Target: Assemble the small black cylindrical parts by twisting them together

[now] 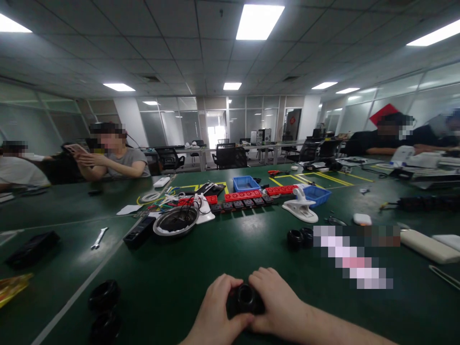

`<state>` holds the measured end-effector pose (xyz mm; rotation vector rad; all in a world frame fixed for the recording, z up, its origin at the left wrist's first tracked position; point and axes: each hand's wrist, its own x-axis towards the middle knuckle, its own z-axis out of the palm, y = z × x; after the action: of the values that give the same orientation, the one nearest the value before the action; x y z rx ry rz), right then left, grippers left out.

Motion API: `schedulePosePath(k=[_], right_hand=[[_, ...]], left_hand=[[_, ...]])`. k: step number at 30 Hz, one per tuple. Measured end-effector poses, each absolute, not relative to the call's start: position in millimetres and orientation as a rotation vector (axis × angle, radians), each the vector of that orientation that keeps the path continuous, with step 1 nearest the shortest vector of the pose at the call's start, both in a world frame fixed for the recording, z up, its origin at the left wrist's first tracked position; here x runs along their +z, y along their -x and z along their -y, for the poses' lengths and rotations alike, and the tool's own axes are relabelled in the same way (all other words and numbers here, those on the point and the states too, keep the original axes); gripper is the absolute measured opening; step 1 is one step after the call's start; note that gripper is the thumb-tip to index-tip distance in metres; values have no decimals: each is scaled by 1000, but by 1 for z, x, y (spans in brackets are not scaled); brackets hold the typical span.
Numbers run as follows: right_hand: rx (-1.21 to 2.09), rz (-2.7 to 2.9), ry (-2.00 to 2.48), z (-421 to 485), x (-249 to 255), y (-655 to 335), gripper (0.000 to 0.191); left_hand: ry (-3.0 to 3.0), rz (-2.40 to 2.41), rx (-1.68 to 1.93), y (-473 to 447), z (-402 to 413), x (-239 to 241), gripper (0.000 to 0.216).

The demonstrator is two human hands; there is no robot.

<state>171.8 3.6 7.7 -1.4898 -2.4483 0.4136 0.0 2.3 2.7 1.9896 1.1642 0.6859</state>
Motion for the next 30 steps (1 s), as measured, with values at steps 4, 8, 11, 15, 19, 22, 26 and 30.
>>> schedulePosePath(k=[4, 8, 11, 15, 19, 22, 26, 30], right_hand=[[342, 2463, 1417, 1, 9, -170, 42], [637, 2533, 1242, -6, 14, -182, 42], [766, 2553, 1147, -12, 16, -190, 33], [683, 2525, 1244, -12, 11, -186, 36], [398, 2516, 1447, -5, 5, -174, 34], [335, 2474, 1455, -1, 5, -171, 42], [597, 2495, 1274, -7, 10, -182, 48], [790, 2512, 1123, -15, 11, -192, 36]], left_hand=[[-2010, -1163, 690, 0, -2, 3, 34], [-2028, -1089, 648, 4, -5, 6, 33], [-2053, -1061, 654, 5, -6, 7, 35], [-2034, -1090, 640, 3, -3, 7, 33], [-1976, -1214, 685, -1, 1, 5, 31], [-1954, -1217, 701, -3, 0, 4, 32], [-1943, -1118, 662, 1, -5, 6, 33], [-1947, -1064, 622, 4, -6, 8, 35]])
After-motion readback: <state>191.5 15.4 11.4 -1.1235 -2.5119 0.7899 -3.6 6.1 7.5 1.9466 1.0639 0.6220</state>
